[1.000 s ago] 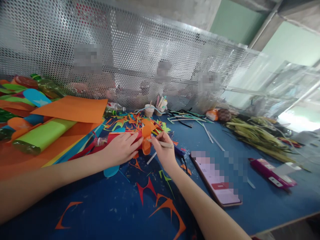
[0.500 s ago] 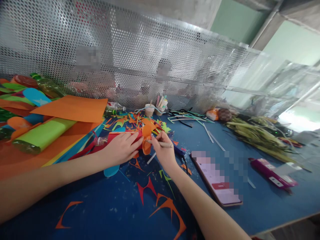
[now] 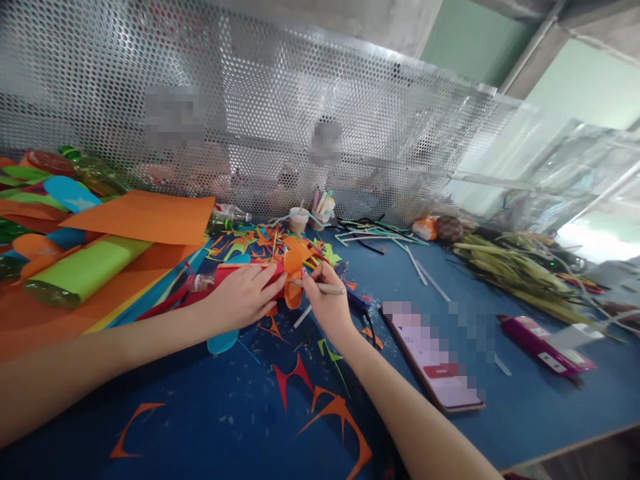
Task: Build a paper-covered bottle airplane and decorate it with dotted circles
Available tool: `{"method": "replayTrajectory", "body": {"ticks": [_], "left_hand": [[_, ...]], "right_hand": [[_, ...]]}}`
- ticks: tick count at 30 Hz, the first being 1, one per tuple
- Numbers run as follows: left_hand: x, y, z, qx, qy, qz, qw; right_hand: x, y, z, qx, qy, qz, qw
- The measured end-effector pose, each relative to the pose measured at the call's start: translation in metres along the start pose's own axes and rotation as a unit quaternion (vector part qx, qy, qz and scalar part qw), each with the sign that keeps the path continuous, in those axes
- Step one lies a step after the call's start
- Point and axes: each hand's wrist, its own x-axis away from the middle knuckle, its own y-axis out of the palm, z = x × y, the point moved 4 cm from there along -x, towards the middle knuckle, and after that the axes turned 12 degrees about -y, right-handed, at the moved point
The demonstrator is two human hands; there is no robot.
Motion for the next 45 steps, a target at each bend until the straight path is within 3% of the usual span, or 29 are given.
{"method": "replayTrajectory", "body": {"ticks": [19,45], "left_hand": [[-0.001,-0.002,0.000,-0.005,-0.002,-0.003,1.000],[-0.002,-0.002,0.001,0.006,-0.005,-0.011,1.000]], "right_hand": [[-0.002,-0.002,-0.013,0.033,-0.009,0.010,0.999],[-0.002,-0.003,-0.010,0.024,-0.008,0.011,1.000]]}}
